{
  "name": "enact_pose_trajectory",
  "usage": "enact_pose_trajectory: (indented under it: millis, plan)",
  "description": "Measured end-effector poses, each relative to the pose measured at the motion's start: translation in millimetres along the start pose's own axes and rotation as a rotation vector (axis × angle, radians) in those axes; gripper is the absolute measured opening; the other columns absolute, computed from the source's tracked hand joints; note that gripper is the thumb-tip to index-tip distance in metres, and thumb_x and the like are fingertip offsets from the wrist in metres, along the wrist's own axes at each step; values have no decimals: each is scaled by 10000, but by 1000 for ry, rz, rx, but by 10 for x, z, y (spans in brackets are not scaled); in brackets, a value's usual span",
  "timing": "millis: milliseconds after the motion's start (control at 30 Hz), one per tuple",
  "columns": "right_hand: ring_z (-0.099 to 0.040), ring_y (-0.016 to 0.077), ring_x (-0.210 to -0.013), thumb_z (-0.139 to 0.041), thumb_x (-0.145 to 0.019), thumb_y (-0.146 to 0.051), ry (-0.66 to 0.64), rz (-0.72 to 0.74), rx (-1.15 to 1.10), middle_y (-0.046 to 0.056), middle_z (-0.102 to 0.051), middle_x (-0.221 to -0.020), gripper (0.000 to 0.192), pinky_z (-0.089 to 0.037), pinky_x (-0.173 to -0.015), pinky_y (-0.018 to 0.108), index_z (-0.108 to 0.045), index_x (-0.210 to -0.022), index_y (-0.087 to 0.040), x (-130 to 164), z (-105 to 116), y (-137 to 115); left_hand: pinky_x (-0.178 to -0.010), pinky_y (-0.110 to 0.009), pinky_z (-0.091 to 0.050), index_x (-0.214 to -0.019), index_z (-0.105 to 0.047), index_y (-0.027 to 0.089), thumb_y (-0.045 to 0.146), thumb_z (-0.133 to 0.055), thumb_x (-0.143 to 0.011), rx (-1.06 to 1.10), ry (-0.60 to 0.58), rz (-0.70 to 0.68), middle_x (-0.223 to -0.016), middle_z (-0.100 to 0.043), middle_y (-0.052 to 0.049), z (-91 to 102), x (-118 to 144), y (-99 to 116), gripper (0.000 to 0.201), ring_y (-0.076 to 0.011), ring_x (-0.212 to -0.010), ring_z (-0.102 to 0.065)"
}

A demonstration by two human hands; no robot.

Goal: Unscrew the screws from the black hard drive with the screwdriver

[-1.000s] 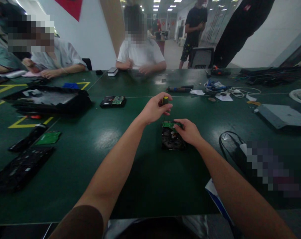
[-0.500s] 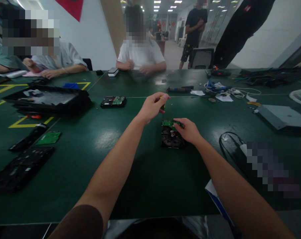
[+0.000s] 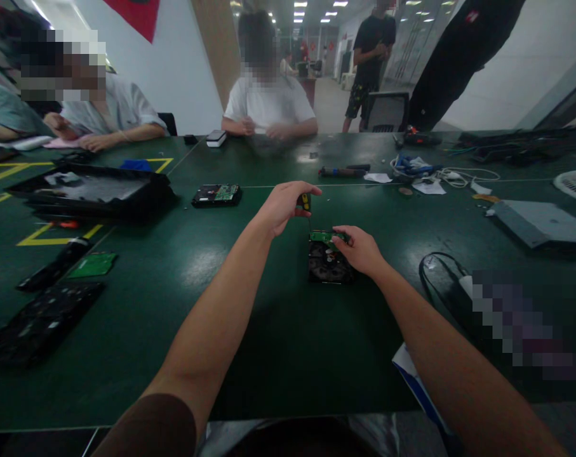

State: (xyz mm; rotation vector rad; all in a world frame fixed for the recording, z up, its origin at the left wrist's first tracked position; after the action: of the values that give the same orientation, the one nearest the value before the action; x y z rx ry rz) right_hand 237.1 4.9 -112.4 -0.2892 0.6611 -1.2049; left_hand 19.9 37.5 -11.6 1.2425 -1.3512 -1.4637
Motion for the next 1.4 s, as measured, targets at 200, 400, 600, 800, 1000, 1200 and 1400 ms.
enact_pose_trajectory:
  millis: [200, 400, 600, 800, 1000, 1200, 1400]
  plan:
    - [-649, 218, -884, -617, -936, -350, 23, 16, 27, 97, -709, -1126, 333, -515, -829, 388, -684, -1234, -217, 6, 0, -21, -693, -327, -603, -930, -621, 170, 308, -596, -866, 139, -58, 88, -905, -688, -108, -75, 17, -3, 154, -184, -827, -664]
    - [-648, 213, -874, -607, -947, -363, 27, 18, 25, 103, -700, -1172, 329, -518, -824, 390, -681, -1230, -212, 6, -2, -15, -599, -249, -557, -821, -647, 160, 265, -617, -819, 143, 2, 69, -884, -638, -92, -63, -13, -30, 109, -147, -754, -599]
    - [-644, 204, -877, -606, -951, -363, 22, 18, 24, 95, -699, -1176, 327, -512, -830, 379, -677, -1237, -221, -6, -16, 10, -600, -270, -562, -883, -694, 171, 314, -581, -847, 91, -55, 69, -864, -631, -96, -99, 27, 0, 185, -174, -788, -619]
    - [-635, 198, -883, -600, -956, -363, 16, 24, 15, 92, -696, -1164, 329, -500, -851, 382, -681, -1242, -220, -3, 3, 24, -775, -380, -612, -860, -628, 159, 270, -604, -821, 224, -44, 114, -843, -642, -81, -137, 24, -1, 120, -179, -804, -646]
    - [-637, 200, -903, -603, -957, -344, 6, 32, -19, 92, -700, -1161, 330, -495, -861, 382, -683, -1253, -221, 2, 18, 28, -703, -344, -602, -798, -684, 148, 290, -599, -805, 164, -3, 114, -804, -623, -90, -120, 26, 4, 166, -180, -775, -611]
    - [-644, 200, -909, -600, -964, -343, -18, 2, -46, 92, -695, -1200, 320, -495, -844, 365, -690, -1248, -229, 6, 38, -6, -706, -391, -604, -847, -643, 141, 271, -645, -789, 182, 52, 76, -804, -652, -91, -103, 31, 8, 142, -199, -758, -647]
    - [-640, 203, -903, -589, -972, -385, -27, 0, -39, 92, -695, -1196, 331, -495, -817, 362, -687, -1253, -241, 6, 53, -19, -693, -360, -589, -830, -607, 157, 256, -625, -779, 211, 63, 99, -850, -673, -99, -110, 15, 7, 112, -196, -769, -655]
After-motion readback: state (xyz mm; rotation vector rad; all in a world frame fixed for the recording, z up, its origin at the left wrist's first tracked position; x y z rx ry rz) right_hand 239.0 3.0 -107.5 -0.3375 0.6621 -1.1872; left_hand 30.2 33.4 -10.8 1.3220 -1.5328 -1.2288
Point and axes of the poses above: each hand's wrist, its own x-axis away from the middle knuckle, its own z-axis out of the back of the hand, y = z × x, the point moved 3 cm from there along -x, towards the middle knuckle
